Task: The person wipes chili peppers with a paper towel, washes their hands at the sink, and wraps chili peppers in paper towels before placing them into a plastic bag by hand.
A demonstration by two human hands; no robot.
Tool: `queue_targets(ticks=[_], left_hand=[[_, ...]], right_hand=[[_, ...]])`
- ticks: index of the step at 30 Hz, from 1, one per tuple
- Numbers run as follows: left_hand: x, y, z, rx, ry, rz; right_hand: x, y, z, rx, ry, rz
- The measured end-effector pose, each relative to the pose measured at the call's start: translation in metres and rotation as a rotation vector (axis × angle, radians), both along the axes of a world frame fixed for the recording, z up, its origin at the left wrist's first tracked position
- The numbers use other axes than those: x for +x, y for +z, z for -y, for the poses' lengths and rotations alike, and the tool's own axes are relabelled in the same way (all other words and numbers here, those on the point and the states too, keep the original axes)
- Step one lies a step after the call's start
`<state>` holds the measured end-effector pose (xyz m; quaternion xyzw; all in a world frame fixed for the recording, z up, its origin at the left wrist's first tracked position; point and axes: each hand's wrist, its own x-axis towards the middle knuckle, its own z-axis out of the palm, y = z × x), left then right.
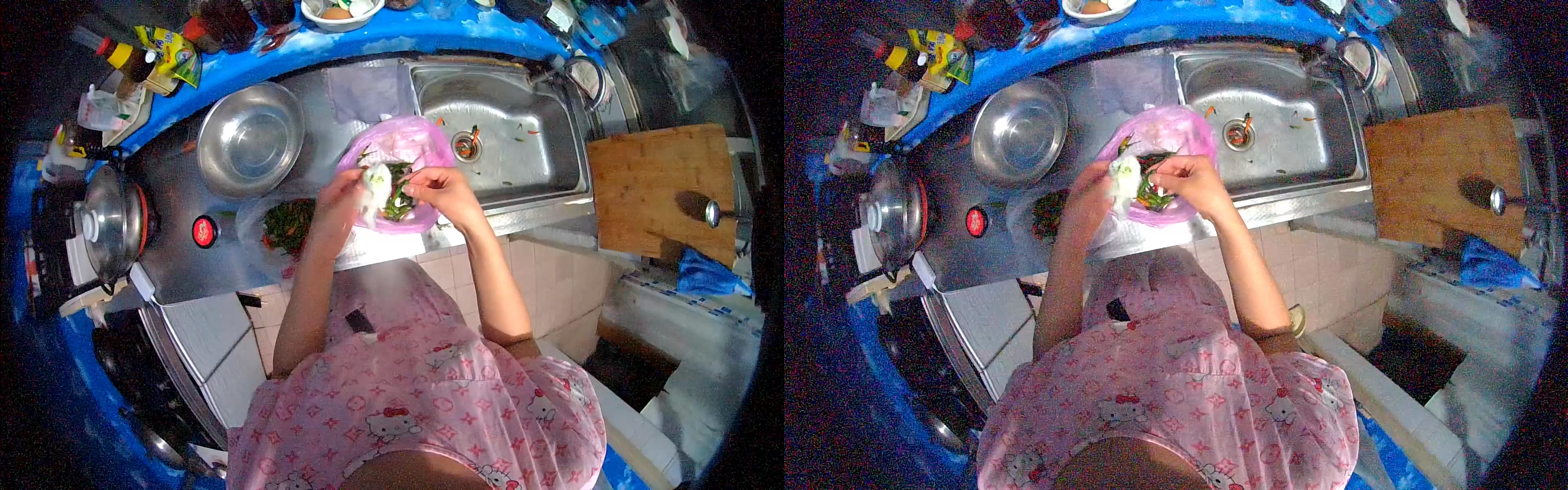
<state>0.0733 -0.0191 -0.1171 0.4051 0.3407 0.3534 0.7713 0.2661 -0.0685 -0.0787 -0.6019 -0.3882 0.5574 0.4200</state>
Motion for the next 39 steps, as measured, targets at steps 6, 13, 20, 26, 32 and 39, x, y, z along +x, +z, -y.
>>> queue_targets(ticks=[6, 13, 20, 26, 32, 39], left_hand=[[0.022, 0.015, 0.001, 0.008, -0.06, -0.101], [0.022, 0.012, -0.002, -0.07, 0.033, -0.029], [0.02, -0.003, -0.015, -0.128, 0.186, 0.354], [0.023, 0.01, -0.011, -0.221, 0.238, 0.418], [0.013, 0.02, -0.009, -0.121, 0.123, 0.395], [-0.028, 0.006, -0.008, -0.14, 0.323, 0.027]], right_hand=[[0.003, -0.004, -0.01, 0.159, 0.097, 0.382], [-0.006, 0.02, -0.016, 0.279, 0.184, 0.406], [-0.033, -0.005, -0.009, 0.197, -0.018, 0.157], [-0.056, -0.005, -0.015, 0.244, -0.113, 0.198], [-0.067, 0.008, -0.021, 0.264, -0.125, 0.352], [-0.087, 0.018, -0.027, 0.228, -0.02, 0.398]])
